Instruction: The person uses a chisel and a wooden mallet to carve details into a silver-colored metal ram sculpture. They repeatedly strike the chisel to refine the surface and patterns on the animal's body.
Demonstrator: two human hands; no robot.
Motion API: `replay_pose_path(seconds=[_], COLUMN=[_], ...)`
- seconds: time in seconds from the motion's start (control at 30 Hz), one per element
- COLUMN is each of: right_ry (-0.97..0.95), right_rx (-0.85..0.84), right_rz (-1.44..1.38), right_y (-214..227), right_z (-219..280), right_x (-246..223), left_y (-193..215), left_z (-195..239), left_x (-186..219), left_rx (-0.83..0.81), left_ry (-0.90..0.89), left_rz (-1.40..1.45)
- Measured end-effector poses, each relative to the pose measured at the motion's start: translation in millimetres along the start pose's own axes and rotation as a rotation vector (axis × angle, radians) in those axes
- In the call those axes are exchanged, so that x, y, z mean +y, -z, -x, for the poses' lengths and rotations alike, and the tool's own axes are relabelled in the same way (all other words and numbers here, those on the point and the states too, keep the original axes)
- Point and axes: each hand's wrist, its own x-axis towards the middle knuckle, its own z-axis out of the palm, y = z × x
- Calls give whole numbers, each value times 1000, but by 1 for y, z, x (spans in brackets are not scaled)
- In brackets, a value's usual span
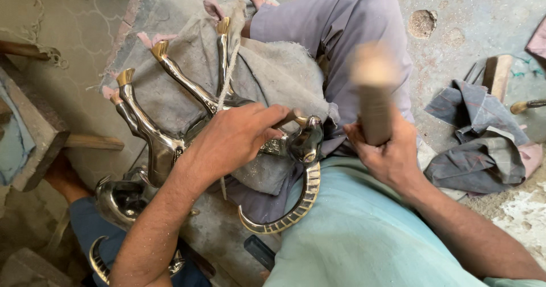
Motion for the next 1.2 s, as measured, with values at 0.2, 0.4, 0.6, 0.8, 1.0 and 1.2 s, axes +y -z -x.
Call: replay_pose_path(seconds=[0.2,0.4,0.6,0.8,1.0,1.2], right_ry=[-174,-112,-179,-36,-83,-89], right_rx=[-15,-138,-22,93,74,46], right_rz=[-283,203,57,39,-48,-54], right_y=[-15,2,18,18,14,10], right_z=[4,3,-3,0,3,4], right_x=[6,3,-6,-8,-10,-21], left_y=[-4,-1,2,-9,-14,-14], left_z=[-5,5,29,31,33,30], left_x=[4,11,0,-6,-1,1], left_rx=[-65,58,253,175,67,57], left_ry=[64,23,-102,-105,-25,-30], left_rz=[-66,-30,19,54,-131,-149])
